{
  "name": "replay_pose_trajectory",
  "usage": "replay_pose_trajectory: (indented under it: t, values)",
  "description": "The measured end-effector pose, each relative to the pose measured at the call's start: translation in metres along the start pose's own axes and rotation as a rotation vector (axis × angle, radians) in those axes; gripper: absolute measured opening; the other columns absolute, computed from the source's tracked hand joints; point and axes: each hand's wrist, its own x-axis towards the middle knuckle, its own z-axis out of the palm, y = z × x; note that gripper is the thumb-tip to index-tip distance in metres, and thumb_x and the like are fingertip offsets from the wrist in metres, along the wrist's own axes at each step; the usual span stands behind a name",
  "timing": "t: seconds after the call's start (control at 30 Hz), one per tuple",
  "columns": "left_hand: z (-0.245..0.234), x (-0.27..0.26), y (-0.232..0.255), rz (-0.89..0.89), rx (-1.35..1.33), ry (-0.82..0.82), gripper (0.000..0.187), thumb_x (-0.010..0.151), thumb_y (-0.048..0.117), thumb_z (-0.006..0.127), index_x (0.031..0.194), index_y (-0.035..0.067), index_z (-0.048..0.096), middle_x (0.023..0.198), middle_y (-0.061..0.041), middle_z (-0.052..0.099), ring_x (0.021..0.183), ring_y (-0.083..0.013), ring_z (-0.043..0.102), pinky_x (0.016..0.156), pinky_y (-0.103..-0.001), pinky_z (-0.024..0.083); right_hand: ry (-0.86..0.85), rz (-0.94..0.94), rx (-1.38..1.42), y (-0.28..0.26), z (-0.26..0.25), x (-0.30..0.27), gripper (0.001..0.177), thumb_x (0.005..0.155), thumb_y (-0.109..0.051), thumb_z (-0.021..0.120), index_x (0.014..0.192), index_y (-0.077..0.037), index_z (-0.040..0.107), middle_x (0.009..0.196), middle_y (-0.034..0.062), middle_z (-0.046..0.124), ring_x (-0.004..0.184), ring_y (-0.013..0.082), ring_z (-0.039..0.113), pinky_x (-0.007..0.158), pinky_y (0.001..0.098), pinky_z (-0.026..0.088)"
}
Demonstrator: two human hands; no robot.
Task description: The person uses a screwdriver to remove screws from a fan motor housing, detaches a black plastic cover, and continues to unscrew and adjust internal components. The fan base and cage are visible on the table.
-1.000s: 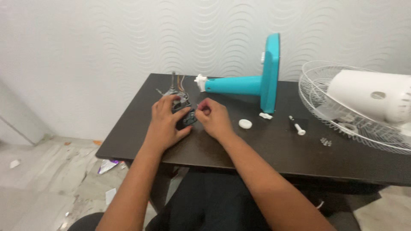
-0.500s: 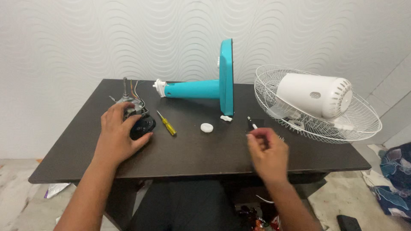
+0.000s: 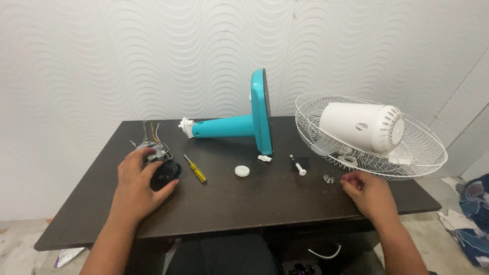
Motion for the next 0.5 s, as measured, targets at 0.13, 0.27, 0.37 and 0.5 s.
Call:
replay_pose_trajectory:
  t: [0.13,0.27,0.37,0.5]
  values:
    - [-0.0001,-0.0009,-0.0002,-0.008,-0.018,0.006,0.052,0.065,0.037,0.087,0.103,0.003,0.075,0.137,-0.014,0.054,0.137,-0.0332,0.045,0.113,-0.050,0.036,-0.018,-0.059,-0.006,-0.0042,0.0035,0.0015,0.028,0.082,-0.028,0.079,0.105,-0.013,0.081,0.077,0.0090,0.075,0.069,0.0220,0.070,0.070,0.0362,0.055]
    - [-0.0010,0.0007,-0.0003,-0.014,0.002,-0.011,0.052,0.065,0.037,0.087,0.102,0.003,0.075,0.137,-0.015,0.054,0.137,-0.0342,0.044,0.113,-0.051,0.035,-0.029,-0.043,-0.021,-0.0090,0.0045,0.0006,0.027,0.082,-0.029,0.079,0.105,-0.015,0.081,0.079,0.0077,0.075,0.070,0.0213,0.070,0.070,0.0364,0.055]
    - [-0.0005,0.0006,0.0000,-0.018,0.004,-0.019,0.053,0.066,0.038,0.087,0.104,0.003,0.075,0.138,-0.015,0.053,0.138,-0.0337,0.043,0.114,-0.051,0.035,-0.008,-0.092,-0.003,-0.0096,0.0037,-0.0011,0.027,0.082,-0.028,0.078,0.105,-0.016,0.082,0.079,0.0075,0.075,0.070,0.0204,0.071,0.070,0.0353,0.055]
    - [0.0011,-0.0006,-0.0003,-0.049,0.024,-0.058,0.053,0.065,0.039,0.087,0.104,0.003,0.076,0.139,-0.014,0.052,0.138,-0.0337,0.042,0.114,-0.051,0.034,-0.054,0.002,-0.039,-0.0083,0.0047,0.0000,0.031,0.083,-0.033,0.078,0.110,-0.018,0.081,0.078,0.0071,0.075,0.070,0.0222,0.071,0.070,0.0359,0.056]
